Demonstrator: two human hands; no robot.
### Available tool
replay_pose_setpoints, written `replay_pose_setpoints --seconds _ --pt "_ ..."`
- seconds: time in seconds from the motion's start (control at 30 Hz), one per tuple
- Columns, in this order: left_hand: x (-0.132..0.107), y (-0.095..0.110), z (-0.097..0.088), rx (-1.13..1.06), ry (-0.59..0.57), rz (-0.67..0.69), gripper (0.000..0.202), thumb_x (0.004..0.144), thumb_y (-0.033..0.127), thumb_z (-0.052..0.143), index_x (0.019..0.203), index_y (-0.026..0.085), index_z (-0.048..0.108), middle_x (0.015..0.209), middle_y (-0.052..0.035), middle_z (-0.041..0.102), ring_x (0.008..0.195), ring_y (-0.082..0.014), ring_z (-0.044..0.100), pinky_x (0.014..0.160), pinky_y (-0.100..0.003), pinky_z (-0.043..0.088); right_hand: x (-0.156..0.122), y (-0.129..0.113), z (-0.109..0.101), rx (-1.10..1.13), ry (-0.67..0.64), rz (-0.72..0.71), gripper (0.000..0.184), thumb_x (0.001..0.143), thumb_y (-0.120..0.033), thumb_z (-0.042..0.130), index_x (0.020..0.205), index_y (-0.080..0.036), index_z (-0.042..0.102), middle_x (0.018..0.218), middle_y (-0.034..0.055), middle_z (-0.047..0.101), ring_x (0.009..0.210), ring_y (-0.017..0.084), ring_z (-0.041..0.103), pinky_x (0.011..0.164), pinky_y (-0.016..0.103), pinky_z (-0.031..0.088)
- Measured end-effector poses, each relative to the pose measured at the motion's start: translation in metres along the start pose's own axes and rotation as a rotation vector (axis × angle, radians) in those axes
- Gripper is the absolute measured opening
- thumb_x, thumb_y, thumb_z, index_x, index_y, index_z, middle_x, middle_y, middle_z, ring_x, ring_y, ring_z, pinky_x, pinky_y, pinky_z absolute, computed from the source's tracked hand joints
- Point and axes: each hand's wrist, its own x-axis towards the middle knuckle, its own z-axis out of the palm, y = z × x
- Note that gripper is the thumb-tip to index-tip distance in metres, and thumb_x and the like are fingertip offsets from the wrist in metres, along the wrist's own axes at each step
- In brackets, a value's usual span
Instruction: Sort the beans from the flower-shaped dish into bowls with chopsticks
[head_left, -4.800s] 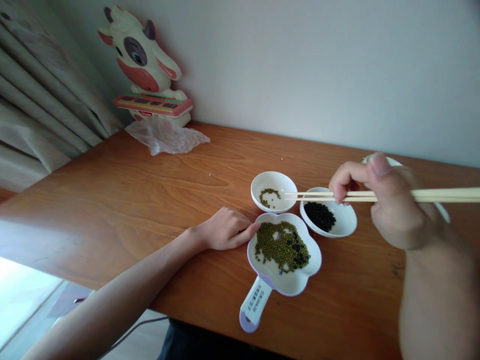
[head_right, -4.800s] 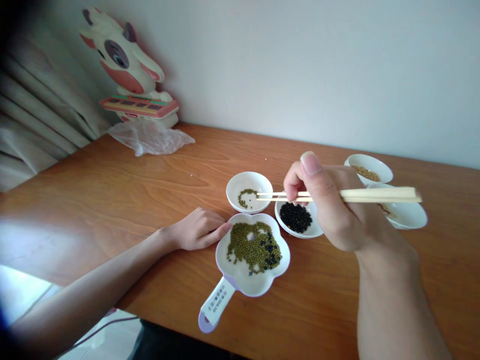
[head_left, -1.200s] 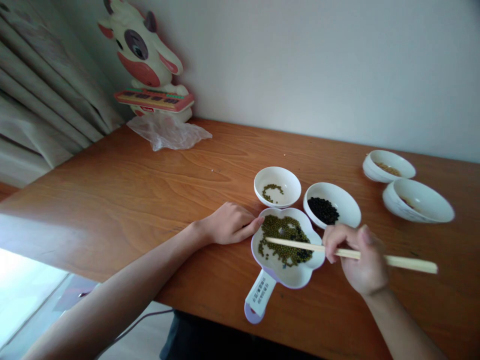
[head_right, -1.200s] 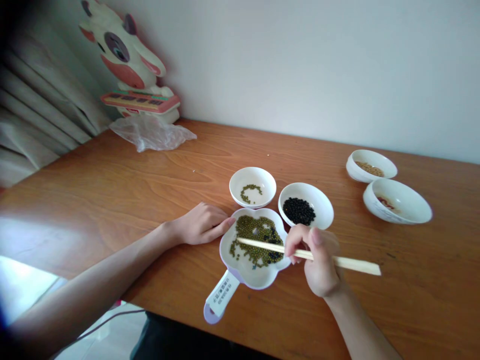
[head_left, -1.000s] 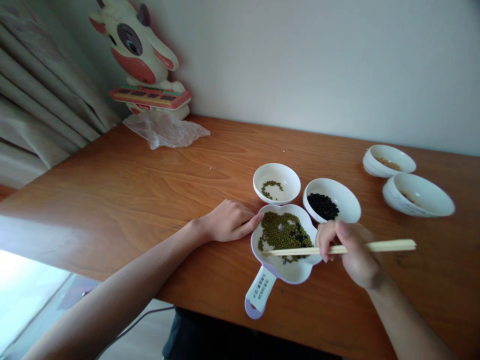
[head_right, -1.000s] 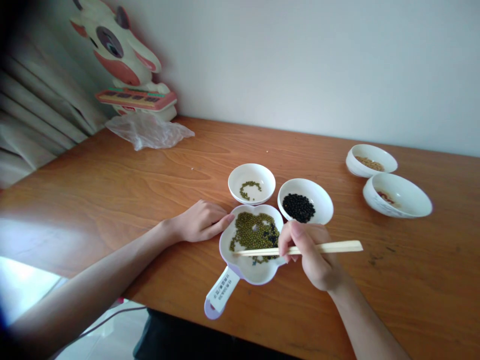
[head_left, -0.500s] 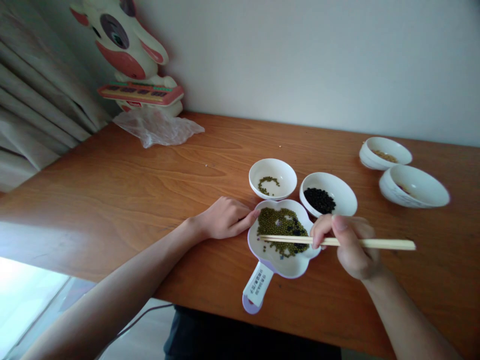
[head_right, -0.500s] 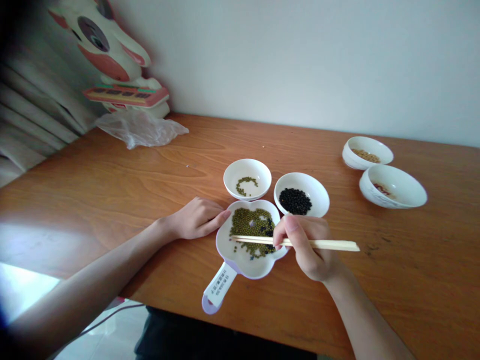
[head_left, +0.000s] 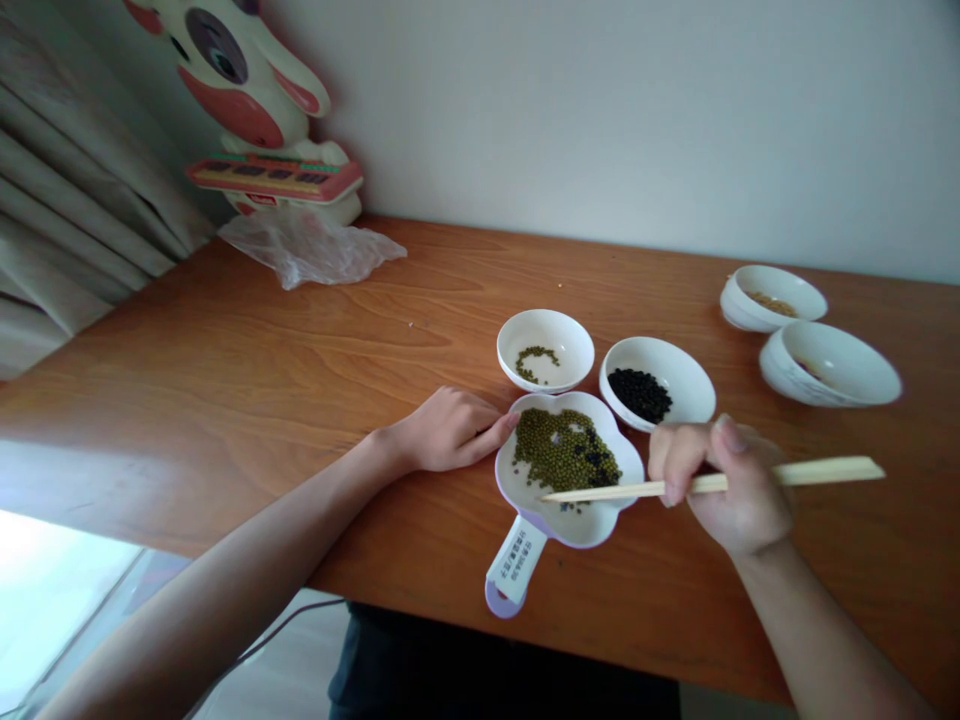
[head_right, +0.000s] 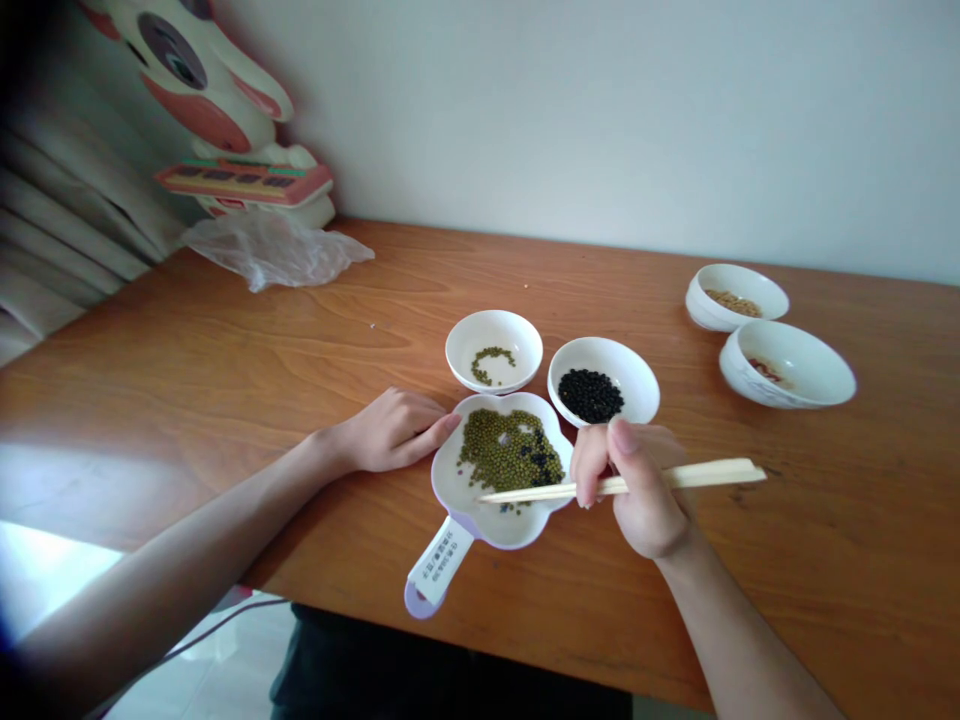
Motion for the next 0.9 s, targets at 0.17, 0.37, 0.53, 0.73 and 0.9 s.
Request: replay_pose_setpoints --seconds 0.17,0.37,0.53,0.73,0.9 --pt "0.001 0.000 0.000 0.003 0.005 0.002 0.057 0.113 0.042 0.026 0.068 0.017 0.051 0.067 -0.0024 0.062 0.058 -0.0114 0.051 0.061 -0.028 0.033 0.002 0.002 -0.001 -0.069 0.067 0.006 0.061 0.108 -0.038 0.037 0.061 -0.020 0.071 0.052 0.0034 0.062 0.050 0.015 0.056 0.051 0.034 0.039" --pt "0.000 0.001 -0.001 -0.009 0.004 -0.021 0.057 0.113 0.041 0.028 0.068 0.017 0.054 0.069 -0.0037 0.066 0.059 -0.0117 0.055 0.061 -0.027 0.035 0.003 0.001 -0.004 -0.037 0.013 0.031 0.062 0.109 -0.039 0.036 0.061 -0.020 0.071 0.051 0.0032 0.061 0.049 0.015 0.056 0.050 0.035 0.039" --pt "0.001 0.001 -0.001 -0.017 0.007 -0.008 0.057 0.112 0.041 0.028 0.068 0.017 0.053 0.068 -0.0034 0.065 0.059 -0.0115 0.055 0.061 -0.027 0.036 0.002 0.007 -0.007 -0.141 0.057 -0.024 0.059 0.109 -0.036 0.036 0.063 -0.021 0.071 0.053 0.0033 0.062 0.050 0.016 0.058 0.050 0.035 0.040" --pt "0.000 0.000 0.000 -0.021 0.008 0.006 0.056 0.112 0.041 0.029 0.068 0.017 0.052 0.068 -0.0031 0.064 0.060 -0.0116 0.055 0.062 -0.027 0.036 0.004 0.006 -0.007 -0.183 0.160 -0.105 0.059 0.108 -0.037 0.040 0.060 -0.022 0.072 0.051 0.0036 0.060 0.048 0.016 0.056 0.051 0.035 0.039" --pt "0.000 -0.001 0.000 -0.025 0.007 0.006 0.054 0.112 0.040 0.030 0.069 0.017 0.051 0.068 -0.0026 0.063 0.060 -0.0112 0.054 0.062 -0.027 0.036 0.006 -0.006 -0.012 0.011 0.073 0.018 0.065 0.108 -0.042 0.038 0.055 -0.023 0.071 0.044 0.0031 0.056 0.043 0.015 0.050 0.049 0.035 0.034"
